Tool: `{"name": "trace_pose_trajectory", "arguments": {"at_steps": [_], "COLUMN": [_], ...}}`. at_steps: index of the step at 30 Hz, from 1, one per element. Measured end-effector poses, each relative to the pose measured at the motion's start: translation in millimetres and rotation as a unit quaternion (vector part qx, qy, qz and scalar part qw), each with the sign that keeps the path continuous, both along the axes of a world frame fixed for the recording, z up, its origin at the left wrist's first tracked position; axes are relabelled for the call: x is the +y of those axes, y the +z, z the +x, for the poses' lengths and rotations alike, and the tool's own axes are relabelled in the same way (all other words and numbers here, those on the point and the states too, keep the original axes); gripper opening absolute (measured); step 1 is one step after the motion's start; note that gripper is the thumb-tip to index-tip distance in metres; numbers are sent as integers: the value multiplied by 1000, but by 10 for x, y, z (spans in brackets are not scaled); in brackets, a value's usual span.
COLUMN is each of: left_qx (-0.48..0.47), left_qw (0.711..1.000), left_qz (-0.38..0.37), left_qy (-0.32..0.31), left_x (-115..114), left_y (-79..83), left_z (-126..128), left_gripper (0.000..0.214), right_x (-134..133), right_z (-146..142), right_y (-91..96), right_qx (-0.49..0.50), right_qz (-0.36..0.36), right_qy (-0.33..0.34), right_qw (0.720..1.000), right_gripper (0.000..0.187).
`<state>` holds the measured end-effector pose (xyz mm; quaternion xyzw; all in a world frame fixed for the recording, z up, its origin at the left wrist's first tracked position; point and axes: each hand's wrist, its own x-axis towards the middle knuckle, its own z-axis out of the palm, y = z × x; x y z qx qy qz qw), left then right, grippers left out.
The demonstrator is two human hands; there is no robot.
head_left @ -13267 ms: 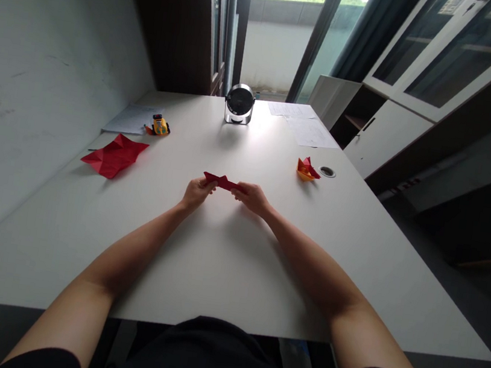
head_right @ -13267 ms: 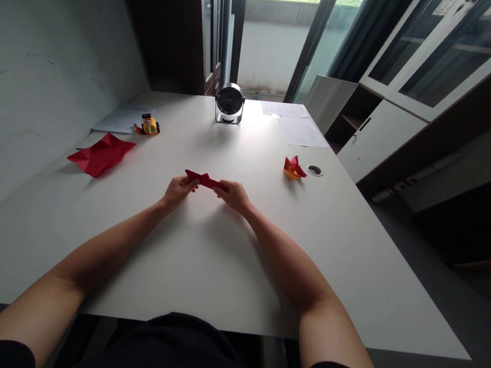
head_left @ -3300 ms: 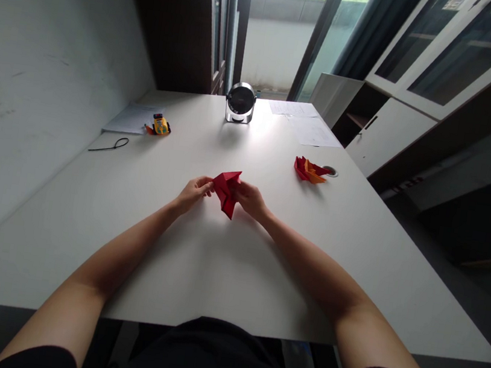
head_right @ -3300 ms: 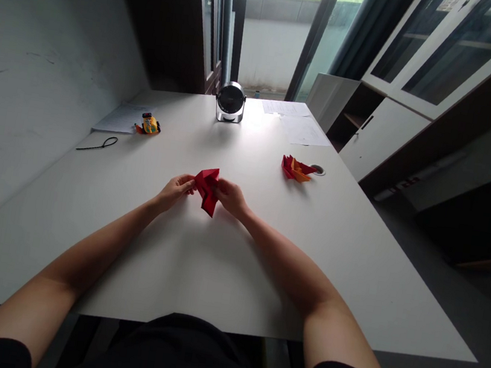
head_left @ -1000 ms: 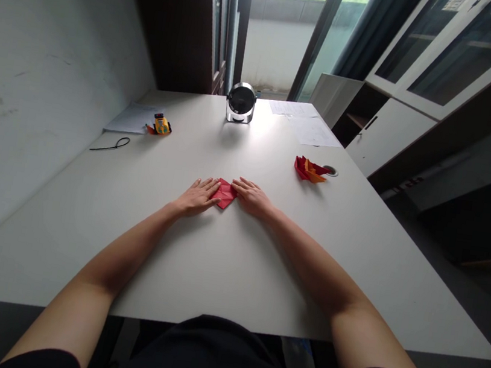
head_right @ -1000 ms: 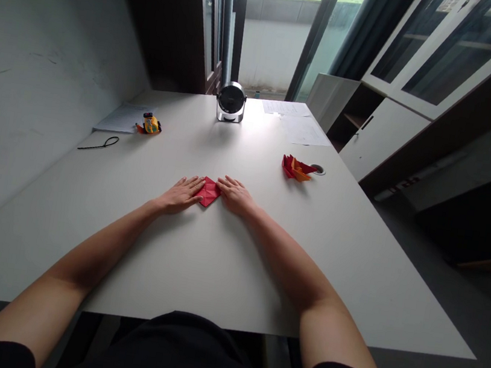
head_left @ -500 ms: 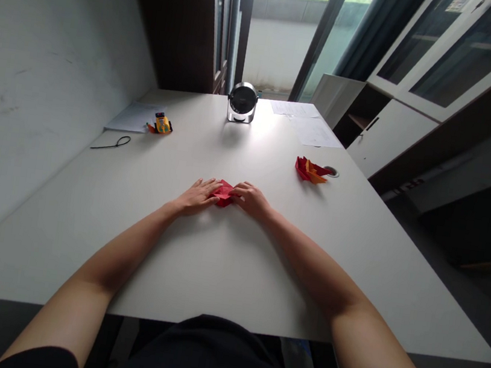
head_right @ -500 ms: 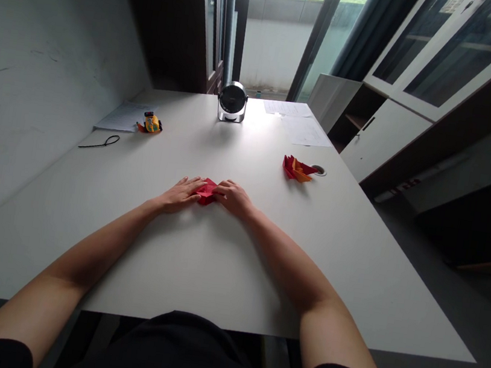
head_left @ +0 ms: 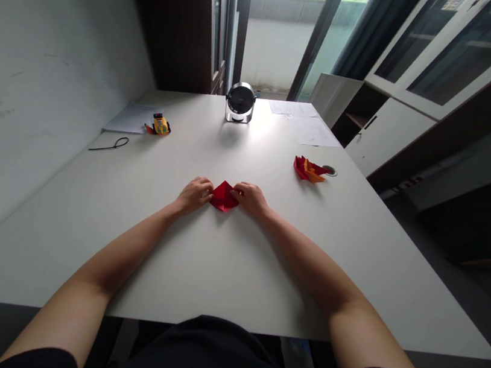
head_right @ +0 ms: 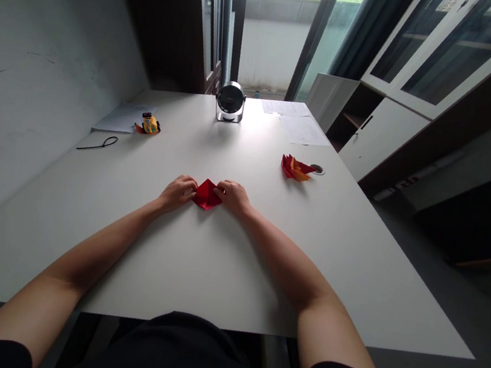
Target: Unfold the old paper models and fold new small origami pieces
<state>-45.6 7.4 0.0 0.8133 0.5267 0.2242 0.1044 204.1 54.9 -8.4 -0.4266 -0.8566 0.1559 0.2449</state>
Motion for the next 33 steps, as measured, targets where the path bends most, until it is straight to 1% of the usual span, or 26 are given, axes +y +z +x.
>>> {"name": "trace_pose_trajectory", "arguments": {"at_steps": [2,5,6,8,10,11,15,18,20,24,29,33], "left_qx": [7,9,15,45,92,115,163,162,156,148,128,115], "left_qw": [1000,1000,1000,998,992,989,982,981,982,985,987,988], "left_qz": [-3,17,25,31,21,13,-12,-36,-45,-41,-29,-9], "left_qy": [13,16,4,-39,-80,-91,-94,-96,-93,-80,-95,-101], "left_x": [-11,-10,-3,18,39,47,53,43,37,38,70,66], "left_y": [6,-5,-15,-41,-65,-72,-66,-49,-44,-45,-54,-60], "left_z": [22,54,62,74,81,83,86,87,89,90,41,0], "left_gripper": [19,41,47,53,53,53,57,60,59,55,54,50], "right_x": [-16,-36,-39,-42,-41,-41,-52,-58,-45,32,136,129], "right_z": [-18,-42,-48,-56,-58,-59,-68,-80,-73,21,208,217], "right_y": [15,23,23,20,16,15,16,12,4,-23,-58,-49], "right_qx": [-22,-54,-63,-76,-83,-84,-80,-77,-75,-74,-71,-67], "right_qz": [-2,6,12,23,32,36,50,54,54,38,34,41], "right_qy": [-23,-43,-48,-60,-70,-75,-78,-74,-76,-94,-141,-156], "right_qw": [999,998,997,995,994,993,992,993,993,992,987,985], "right_gripper": [23,25,26,29,30,30,35,42,43,34,29,24]}}
